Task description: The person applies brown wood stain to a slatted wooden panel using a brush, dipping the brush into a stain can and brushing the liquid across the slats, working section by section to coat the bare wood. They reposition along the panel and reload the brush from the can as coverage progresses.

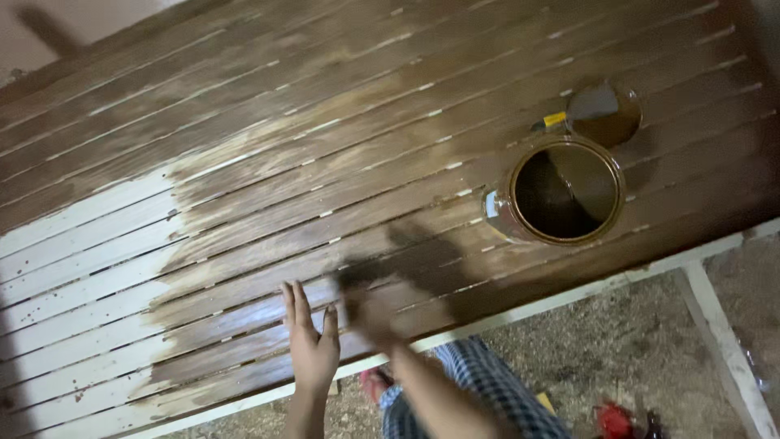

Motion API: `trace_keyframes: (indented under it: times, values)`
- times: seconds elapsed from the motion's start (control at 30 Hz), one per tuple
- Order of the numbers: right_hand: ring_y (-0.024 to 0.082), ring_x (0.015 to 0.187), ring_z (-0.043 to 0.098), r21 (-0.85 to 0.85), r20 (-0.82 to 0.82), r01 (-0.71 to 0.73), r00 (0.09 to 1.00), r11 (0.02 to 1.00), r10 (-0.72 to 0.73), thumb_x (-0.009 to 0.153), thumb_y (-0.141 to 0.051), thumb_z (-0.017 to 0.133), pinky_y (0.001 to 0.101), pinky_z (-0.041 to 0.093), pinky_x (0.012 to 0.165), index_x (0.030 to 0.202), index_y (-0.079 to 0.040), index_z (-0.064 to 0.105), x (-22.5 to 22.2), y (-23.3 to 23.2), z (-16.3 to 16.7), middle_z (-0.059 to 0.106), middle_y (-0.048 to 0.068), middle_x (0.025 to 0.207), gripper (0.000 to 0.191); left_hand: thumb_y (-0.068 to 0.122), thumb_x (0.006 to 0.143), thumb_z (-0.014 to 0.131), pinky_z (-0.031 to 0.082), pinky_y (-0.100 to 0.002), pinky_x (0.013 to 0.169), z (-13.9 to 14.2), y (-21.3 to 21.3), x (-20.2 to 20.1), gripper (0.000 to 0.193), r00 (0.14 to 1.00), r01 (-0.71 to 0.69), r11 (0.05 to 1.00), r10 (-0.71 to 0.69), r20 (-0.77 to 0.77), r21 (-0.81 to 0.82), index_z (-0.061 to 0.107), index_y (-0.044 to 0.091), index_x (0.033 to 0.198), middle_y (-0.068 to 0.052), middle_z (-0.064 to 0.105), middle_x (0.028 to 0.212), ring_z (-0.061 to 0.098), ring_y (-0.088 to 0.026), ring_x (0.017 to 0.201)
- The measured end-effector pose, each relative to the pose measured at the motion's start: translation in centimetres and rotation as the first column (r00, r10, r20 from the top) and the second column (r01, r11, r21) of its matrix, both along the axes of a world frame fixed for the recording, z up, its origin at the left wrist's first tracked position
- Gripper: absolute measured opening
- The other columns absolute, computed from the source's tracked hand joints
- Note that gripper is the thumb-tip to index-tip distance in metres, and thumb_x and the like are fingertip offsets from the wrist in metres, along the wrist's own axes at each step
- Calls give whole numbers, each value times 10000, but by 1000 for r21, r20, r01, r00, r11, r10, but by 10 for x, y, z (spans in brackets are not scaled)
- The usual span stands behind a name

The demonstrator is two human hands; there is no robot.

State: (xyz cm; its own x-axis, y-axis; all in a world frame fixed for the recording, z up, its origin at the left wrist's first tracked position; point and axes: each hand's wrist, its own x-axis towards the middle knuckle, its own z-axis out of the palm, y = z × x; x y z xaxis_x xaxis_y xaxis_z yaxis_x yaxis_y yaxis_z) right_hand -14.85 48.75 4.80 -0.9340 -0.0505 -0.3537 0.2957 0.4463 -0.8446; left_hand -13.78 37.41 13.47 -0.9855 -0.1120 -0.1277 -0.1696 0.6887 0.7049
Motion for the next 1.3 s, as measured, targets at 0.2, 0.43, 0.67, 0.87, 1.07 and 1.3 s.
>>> trace_keyframes:
  times: [0.2,0.43,0.67,0.87,1.07,1.3]
  values:
    - [223,746,708,694,56,152,963,704,-263,983,-344,654,335,530,579,1300,-241,682,6,166,-44,752,101,960,335,188,943,628,263,-471,1196,-22,33,-22,760,1000,3,997,-4,11,75,261,46,1593,-259,162,1677,208,-427,1544]
    - [189,745,700,164,120,-203,975,965,185,992,-306,648,300,506,557,1330,-223,660,-1,28,-41,753,84,1006,348,170,928,607,279,-472,1192,-20,60,-40,767,998,50,993,-53,31,104,244,30,1588,-262,138,1678,221,-440,1522]
    - [154,672,643,753,346,-172,925,635,-160,952,-288,679,305,384,582,1347,-279,611,-83,172,-42,783,49,827,401,216,975,581,519,-558,833,-19,52,-57,772,925,-236,941,139,355,244,242,133,1664,-131,97,1821,620,-461,1208]
    - [122,811,697,-351,-213,552,739,756,-639,813,-151,773,299,610,673,1064,-129,699,-103,104,-54,744,26,999,262,212,968,593,233,-486,1207,-30,68,-58,736,999,16,994,-21,40,109,250,48,1598,-264,163,1682,207,-429,1535]
    - [192,847,728,324,-134,247,968,913,-215,873,-169,753,330,604,751,1153,-169,763,-91,151,-38,785,62,1011,281,210,976,598,216,-482,1221,-21,65,-69,714,999,27,994,-25,-22,102,273,38,1589,-281,156,1680,187,-447,1546]
    - [180,720,694,109,-98,235,969,966,-225,943,-365,684,316,566,644,1077,-142,768,-92,106,-15,801,83,912,273,221,957,604,156,-509,1208,-8,85,-74,751,999,29,992,-34,38,124,234,55,1589,-253,98,1681,116,-438,1541]
